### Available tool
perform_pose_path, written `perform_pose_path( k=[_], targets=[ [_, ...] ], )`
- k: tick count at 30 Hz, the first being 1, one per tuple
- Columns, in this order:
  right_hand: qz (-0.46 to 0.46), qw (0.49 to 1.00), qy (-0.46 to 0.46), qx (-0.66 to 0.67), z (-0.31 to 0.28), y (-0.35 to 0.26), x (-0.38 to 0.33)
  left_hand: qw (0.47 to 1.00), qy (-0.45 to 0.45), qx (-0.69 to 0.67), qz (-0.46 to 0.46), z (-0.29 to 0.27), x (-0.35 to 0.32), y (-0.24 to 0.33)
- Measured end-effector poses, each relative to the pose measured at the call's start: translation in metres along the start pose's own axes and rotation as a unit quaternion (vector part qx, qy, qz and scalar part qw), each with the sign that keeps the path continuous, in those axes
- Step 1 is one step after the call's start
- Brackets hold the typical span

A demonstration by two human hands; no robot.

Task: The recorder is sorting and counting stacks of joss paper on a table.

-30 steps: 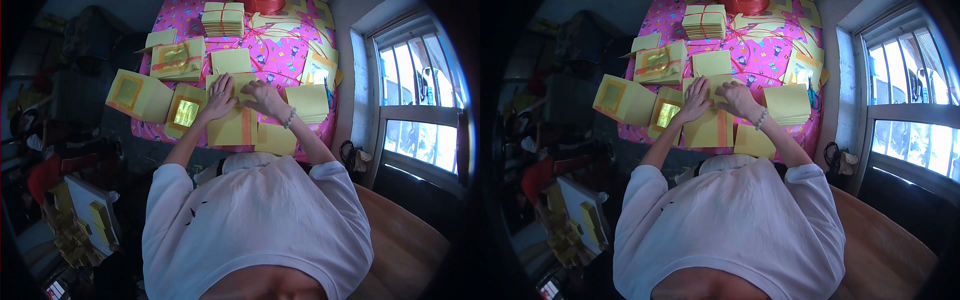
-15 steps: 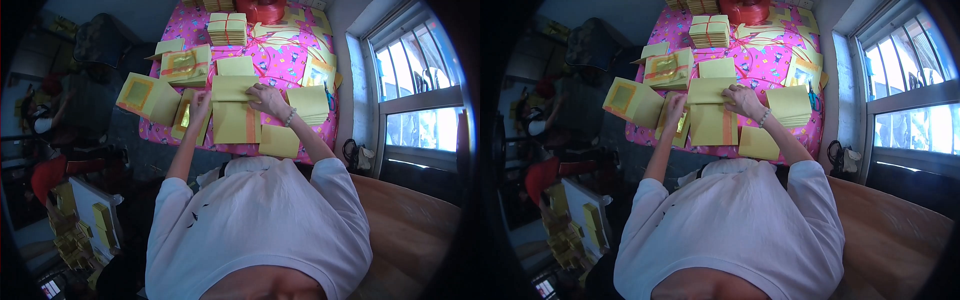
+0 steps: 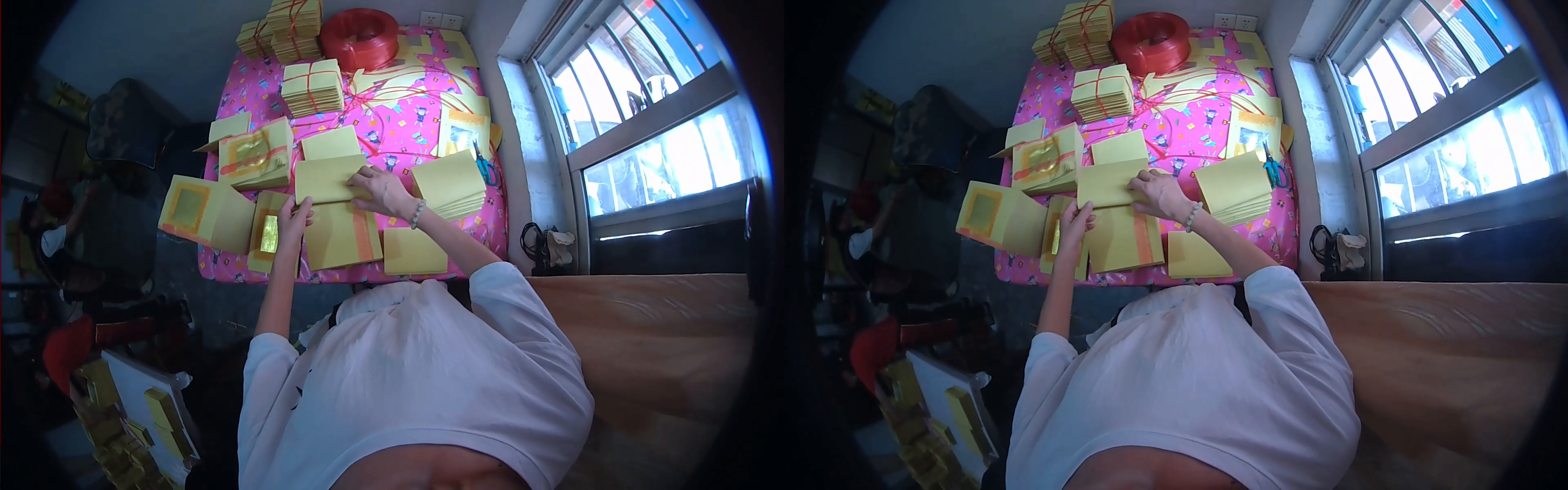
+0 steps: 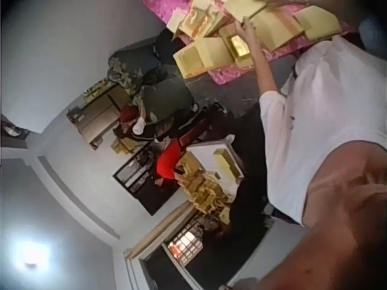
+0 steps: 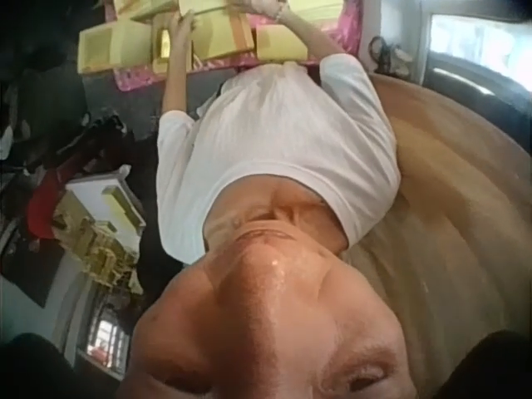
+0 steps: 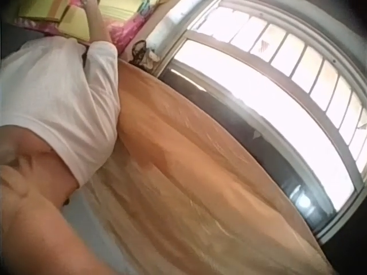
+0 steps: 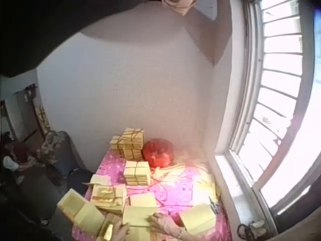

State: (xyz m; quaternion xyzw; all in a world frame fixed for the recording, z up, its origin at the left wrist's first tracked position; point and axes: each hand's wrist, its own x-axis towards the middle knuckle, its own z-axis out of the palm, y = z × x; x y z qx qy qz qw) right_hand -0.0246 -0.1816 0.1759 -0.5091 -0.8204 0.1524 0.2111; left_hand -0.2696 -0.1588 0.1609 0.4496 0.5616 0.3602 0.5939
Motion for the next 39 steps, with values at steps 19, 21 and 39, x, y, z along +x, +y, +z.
perform_pose_path(
  k=[19,21,39],
  targets=[
    [0.289,0.573,-0.095,0.761,-0.094,0.028,-0.017,0.831,-0.085,0.224,0.501,0.035,-0.019,0.113],
    [0.284,0.645,-0.046,0.708,-0.088,0.046,-0.013,0.831,-0.089,0.219,0.504,0.044,-0.023,0.113],
    [0.532,0.662,0.102,0.518,0.013,0.396,0.031,0.841,0.015,0.495,0.219,0.042,-0.114,0.018]
  ],
)
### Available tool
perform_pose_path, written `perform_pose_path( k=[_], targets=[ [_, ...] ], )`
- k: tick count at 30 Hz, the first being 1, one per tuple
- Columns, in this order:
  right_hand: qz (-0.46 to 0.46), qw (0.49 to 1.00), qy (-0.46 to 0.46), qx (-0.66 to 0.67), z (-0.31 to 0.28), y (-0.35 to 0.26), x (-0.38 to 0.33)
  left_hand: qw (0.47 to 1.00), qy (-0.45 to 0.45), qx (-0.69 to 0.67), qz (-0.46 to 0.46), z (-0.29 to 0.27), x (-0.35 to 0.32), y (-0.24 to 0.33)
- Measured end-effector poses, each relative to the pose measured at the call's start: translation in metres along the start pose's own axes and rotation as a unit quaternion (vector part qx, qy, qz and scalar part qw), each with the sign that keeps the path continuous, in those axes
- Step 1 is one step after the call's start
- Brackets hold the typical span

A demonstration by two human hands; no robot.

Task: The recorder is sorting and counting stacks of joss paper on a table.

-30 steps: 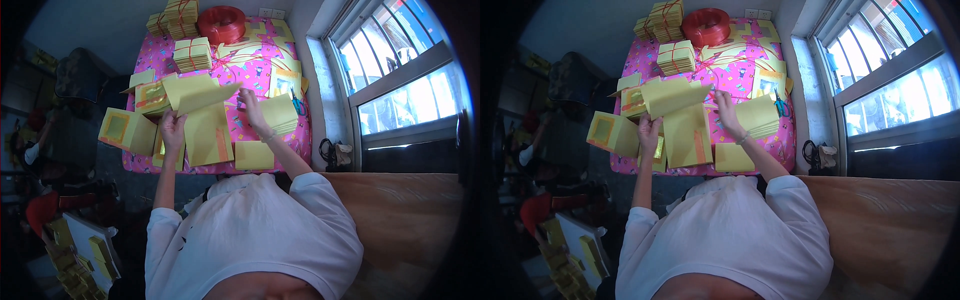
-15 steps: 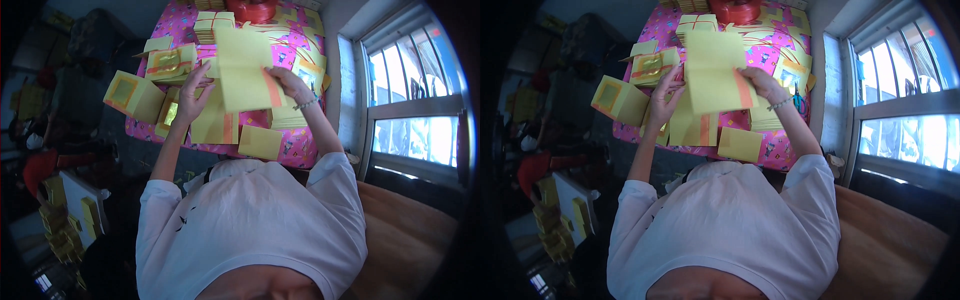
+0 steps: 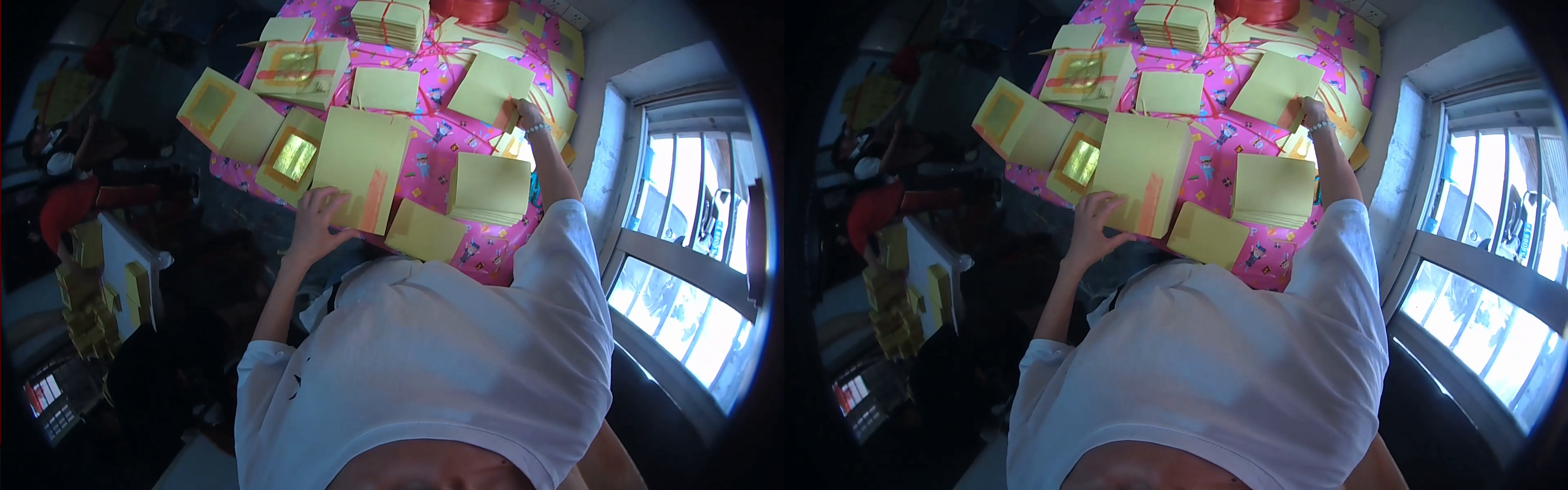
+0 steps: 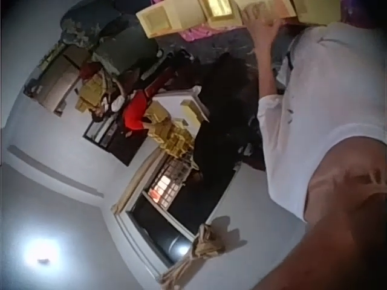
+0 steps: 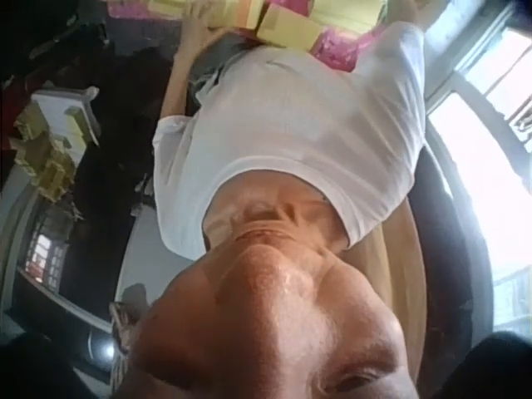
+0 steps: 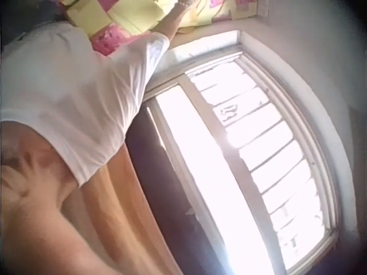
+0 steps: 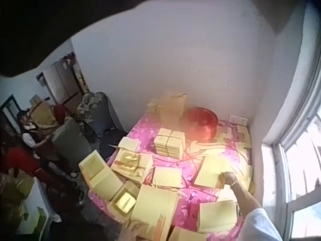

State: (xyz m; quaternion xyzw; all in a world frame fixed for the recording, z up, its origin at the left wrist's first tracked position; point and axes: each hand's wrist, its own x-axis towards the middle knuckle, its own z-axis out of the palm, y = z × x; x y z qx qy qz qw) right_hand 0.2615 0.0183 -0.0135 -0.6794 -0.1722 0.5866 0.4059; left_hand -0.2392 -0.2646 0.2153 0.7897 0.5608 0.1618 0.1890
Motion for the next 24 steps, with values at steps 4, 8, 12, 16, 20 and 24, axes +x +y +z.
perform_pose_path(
  k=[4,8,12,16,20,24],
  targets=[
    [0.015,0.999,0.022,-0.030,0.025,0.011,0.001,0.994,-0.103,0.040,0.010,0.014,0.003,0.000],
    [0.002,0.995,0.023,-0.097,0.019,0.010,0.009,0.996,-0.074,-0.039,0.038,0.010,0.007,-0.015],
    [0.012,0.992,0.006,-0.126,0.015,0.018,0.008,0.946,-0.016,-0.317,-0.070,0.018,0.005,-0.034],
    [0.032,0.996,0.004,-0.078,0.025,0.019,0.002,0.857,-0.047,-0.439,-0.265,0.026,-0.023,-0.081],
    [0.023,0.998,0.023,-0.062,0.004,0.027,0.019,0.739,0.068,-0.620,-0.254,0.031,-0.017,-0.084],
    [-0.001,0.990,0.023,-0.138,-0.003,0.034,0.033,0.683,0.128,-0.656,-0.293,0.028,-0.014,-0.076]
  ],
)
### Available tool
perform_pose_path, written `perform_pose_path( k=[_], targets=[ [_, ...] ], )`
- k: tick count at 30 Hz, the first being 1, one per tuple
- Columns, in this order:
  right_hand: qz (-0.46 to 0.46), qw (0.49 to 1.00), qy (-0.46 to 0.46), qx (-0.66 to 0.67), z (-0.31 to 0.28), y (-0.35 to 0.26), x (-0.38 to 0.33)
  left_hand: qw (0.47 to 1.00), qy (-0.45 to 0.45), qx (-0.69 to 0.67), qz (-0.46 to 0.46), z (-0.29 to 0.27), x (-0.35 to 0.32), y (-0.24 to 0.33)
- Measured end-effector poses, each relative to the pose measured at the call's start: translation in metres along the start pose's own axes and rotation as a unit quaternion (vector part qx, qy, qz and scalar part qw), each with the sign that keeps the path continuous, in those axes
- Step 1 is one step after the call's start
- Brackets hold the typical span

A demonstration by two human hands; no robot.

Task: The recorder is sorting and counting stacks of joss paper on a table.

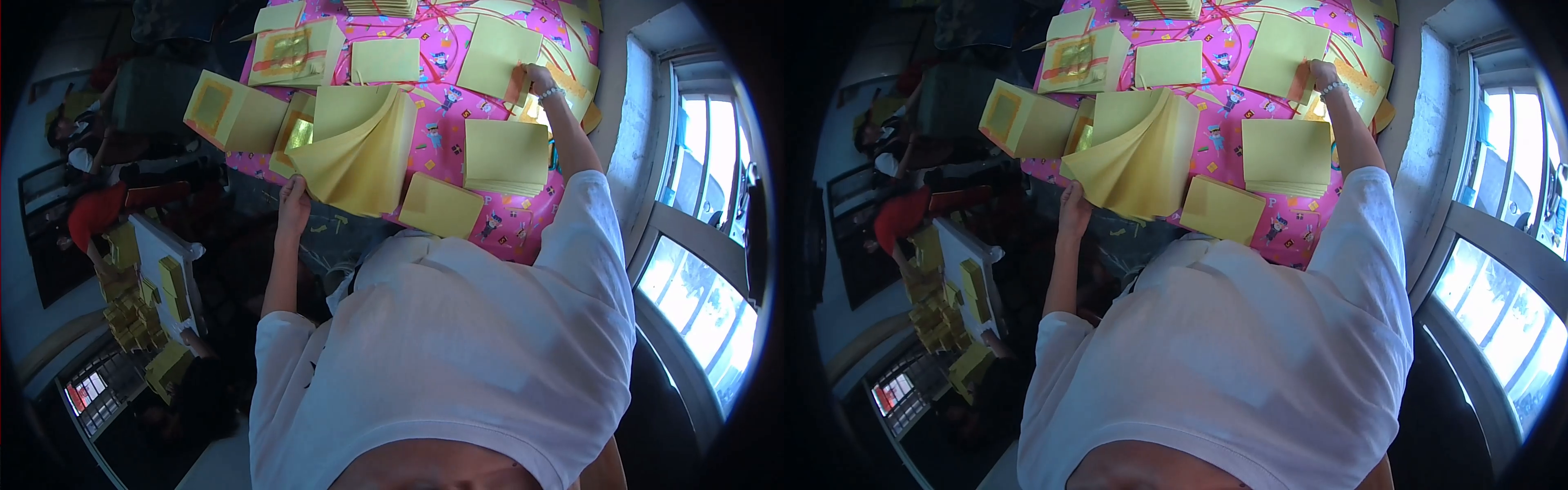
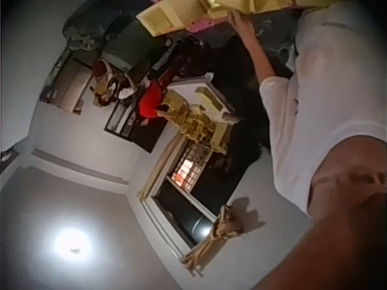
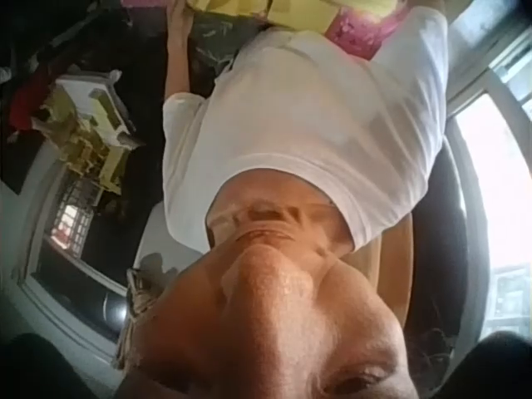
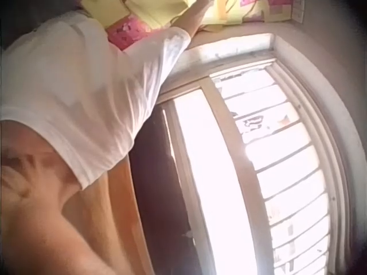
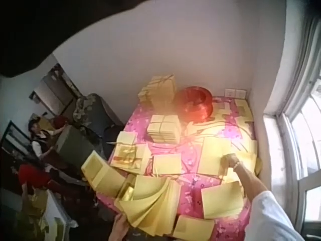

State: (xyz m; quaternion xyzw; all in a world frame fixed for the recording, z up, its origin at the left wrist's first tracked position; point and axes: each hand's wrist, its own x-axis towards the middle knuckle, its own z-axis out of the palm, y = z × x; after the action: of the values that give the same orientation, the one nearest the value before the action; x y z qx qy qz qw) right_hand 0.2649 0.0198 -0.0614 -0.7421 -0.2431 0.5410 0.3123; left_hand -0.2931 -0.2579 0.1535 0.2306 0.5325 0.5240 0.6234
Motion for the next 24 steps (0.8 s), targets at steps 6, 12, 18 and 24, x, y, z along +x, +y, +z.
perform_pose_path(
  k=[6,12,18,24],
  targets=[
    [0.011,1.000,0.003,0.018,0.019,0.002,-0.003,0.996,-0.067,0.056,0.007,-0.018,0.001,-0.002],
    [-0.039,0.994,-0.009,-0.097,0.010,0.010,0.010,0.642,-0.249,0.671,0.274,0.072,-0.027,0.036],
    [-0.159,0.968,-0.054,-0.188,-0.008,0.008,0.019,0.556,-0.168,0.756,0.301,0.072,-0.026,0.006],
    [-0.030,0.999,-0.037,0.000,0.008,-0.015,-0.026,0.751,-0.164,0.613,0.185,0.036,-0.016,0.026]
  ],
)
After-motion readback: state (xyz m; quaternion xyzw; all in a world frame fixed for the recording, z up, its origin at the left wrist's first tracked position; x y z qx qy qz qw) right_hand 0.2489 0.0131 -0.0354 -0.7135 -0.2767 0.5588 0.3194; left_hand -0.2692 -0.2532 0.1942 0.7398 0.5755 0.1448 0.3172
